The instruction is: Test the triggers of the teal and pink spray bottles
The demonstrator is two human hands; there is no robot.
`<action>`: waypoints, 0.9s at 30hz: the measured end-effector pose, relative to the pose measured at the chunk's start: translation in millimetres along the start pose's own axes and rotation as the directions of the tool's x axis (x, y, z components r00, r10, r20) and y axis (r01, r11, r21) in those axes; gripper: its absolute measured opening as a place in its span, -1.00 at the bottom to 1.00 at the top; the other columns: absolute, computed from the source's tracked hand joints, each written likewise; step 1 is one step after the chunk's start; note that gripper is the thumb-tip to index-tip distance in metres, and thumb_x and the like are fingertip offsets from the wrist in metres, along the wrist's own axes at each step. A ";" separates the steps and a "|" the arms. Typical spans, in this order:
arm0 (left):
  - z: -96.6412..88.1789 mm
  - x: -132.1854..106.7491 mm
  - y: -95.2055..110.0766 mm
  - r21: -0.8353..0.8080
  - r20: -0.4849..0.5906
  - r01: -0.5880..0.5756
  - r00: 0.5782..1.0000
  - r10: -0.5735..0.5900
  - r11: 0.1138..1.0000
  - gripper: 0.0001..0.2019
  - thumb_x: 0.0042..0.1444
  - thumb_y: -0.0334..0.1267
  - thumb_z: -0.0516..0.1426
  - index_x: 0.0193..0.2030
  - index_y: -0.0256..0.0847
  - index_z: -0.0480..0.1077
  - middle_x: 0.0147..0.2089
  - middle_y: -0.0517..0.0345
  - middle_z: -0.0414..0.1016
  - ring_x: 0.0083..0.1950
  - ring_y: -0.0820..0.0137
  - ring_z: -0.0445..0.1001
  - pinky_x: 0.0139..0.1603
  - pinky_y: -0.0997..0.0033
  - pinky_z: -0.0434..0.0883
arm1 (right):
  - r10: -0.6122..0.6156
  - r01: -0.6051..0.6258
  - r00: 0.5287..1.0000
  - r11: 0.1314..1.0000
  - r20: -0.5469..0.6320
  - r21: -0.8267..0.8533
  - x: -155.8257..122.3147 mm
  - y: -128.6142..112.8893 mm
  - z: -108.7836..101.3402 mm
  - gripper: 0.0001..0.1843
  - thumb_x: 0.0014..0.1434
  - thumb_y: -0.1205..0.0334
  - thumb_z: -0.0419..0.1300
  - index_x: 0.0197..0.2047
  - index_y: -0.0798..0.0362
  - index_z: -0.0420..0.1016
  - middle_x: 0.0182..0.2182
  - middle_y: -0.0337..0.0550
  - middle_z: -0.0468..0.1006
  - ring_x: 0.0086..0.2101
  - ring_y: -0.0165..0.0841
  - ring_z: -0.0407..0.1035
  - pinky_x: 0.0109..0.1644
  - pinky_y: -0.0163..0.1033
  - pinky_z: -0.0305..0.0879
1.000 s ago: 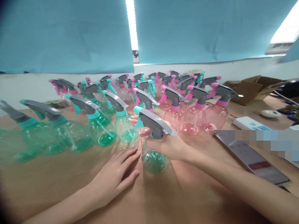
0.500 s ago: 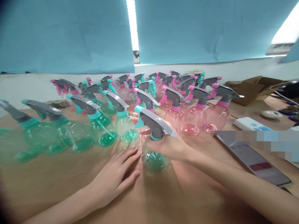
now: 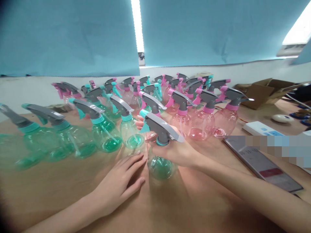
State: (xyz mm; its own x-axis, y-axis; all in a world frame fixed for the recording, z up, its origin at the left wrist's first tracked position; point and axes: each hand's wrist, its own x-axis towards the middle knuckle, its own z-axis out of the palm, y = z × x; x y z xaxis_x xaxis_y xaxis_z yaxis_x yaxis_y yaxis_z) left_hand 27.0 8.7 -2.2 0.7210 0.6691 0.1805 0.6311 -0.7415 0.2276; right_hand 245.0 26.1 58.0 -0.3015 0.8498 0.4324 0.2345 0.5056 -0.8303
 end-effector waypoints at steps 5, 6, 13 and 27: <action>3.1 -1.8 -1.9 -0.012 -0.022 0.000 1.000 0.000 1.000 -0.57 0.28 -0.18 0.03 0.26 -0.22 0.19 0.28 -0.07 0.26 0.26 0.09 0.23 0.22 0.00 0.24 | -0.013 0.013 1.000 0.999 -0.001 0.046 1.2 -1.9 1.2 -0.31 0.00 0.53 0.10 0.19 -0.13 0.30 0.12 -0.21 0.45 -0.18 -0.30 0.51 -0.15 -0.21 0.46; 3.9 -2.1 -2.1 -0.017 -0.030 0.000 1.000 0.000 1.000 -0.57 0.28 -0.17 0.03 0.26 -0.20 0.19 0.28 -0.06 0.26 0.26 0.09 0.23 0.22 -0.01 0.24 | -0.005 0.005 1.000 0.999 -0.004 0.054 0.8 -1.7 1.1 -0.32 0.00 0.52 0.10 0.19 -0.12 0.29 0.12 -0.20 0.45 -0.18 -0.30 0.51 -0.15 -0.21 0.46; 1.5 -1.4 -0.7 -0.021 -0.026 -0.012 1.000 0.012 1.000 -0.57 0.29 -0.19 0.02 0.27 -0.20 0.17 0.27 -0.06 0.27 0.26 0.10 0.23 0.22 0.01 0.25 | 0.099 -0.099 0.995 0.995 -0.024 -0.003 -1.3 -2.9 -0.2 -0.54 -0.03 0.43 0.13 -0.05 -0.09 0.48 -0.23 -0.26 0.61 -0.30 -0.29 0.49 -0.21 -0.17 0.45; 0.3 1.5 -2.1 0.030 -0.018 -0.007 1.000 0.007 1.000 -0.62 0.32 -0.18 -0.01 0.23 -0.20 0.21 0.28 -0.06 0.26 0.27 0.11 0.23 0.21 0.01 0.26 | 0.080 -0.084 0.995 0.994 0.053 0.071 1.9 -5.7 -2.5 -0.56 -0.02 0.40 0.09 -0.05 -0.06 0.47 -0.36 -0.27 0.53 -0.27 -0.33 0.43 -0.22 -0.21 0.40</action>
State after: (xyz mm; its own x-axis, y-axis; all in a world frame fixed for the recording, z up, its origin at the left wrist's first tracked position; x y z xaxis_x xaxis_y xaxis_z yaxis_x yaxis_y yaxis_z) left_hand 26.8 11.3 -2.7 0.7201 0.6645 0.1998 0.6346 -0.7472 0.1976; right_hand 245.4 25.2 64.4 -0.3299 0.8787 0.3451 0.1924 0.4205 -0.8867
